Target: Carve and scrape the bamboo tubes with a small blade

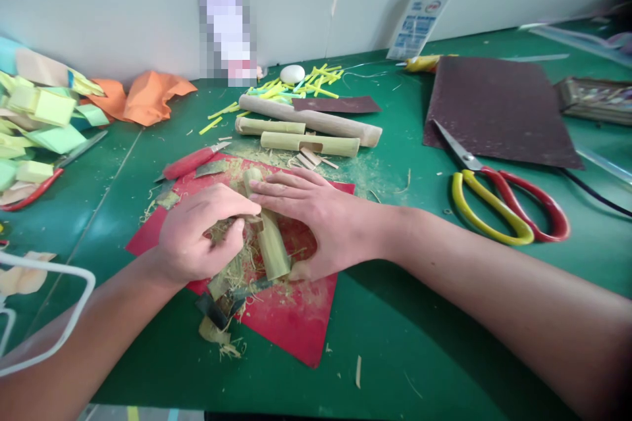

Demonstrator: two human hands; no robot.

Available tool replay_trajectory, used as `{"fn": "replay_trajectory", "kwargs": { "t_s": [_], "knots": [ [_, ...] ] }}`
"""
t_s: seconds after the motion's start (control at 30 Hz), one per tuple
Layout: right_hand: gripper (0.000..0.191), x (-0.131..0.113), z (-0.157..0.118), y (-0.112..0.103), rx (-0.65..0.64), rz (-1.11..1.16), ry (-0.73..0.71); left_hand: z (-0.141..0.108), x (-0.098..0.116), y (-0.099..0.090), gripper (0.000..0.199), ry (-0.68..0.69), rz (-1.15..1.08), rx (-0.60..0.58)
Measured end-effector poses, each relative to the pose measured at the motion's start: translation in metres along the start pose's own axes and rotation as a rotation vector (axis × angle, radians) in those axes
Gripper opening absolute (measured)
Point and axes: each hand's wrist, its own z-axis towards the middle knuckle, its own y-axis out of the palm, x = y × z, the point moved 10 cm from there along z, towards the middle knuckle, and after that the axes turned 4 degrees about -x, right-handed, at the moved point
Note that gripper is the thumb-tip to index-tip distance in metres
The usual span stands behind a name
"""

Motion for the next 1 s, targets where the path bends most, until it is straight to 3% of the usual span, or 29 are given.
{"fn": "replay_trajectory", "kwargs": {
  "t_s": [0.3,0.43,0.57,0.83,1.0],
  "knots": [
    [0.105,0.003,0.000,-0.002,-0.003,-0.018,-0.005,-0.016,-0.018,-0.002,0.029,-0.279,-0.087,0.081],
    [0.122,0.006,-0.001,-0.006,0.056,0.019,0.021,-0.015,-0.019,-0.009,0.022,-0.303,-0.073,0.124],
    [0.124,0.007,-0.002,-0.006,0.070,0.053,0.024,-0.010,-0.024,-0.012,0.019,-0.350,-0.015,0.106],
    [0.125,0.009,0.000,-0.002,0.054,0.089,0.039,-0.018,-0.049,0.007,0.015,-0.597,-0.161,0.051],
    [0.126,0.011,-0.001,-0.001,0.044,0.098,0.057,-0.021,-0.057,0.016,0.025,-0.628,-0.253,-0.006]
  ]
}}
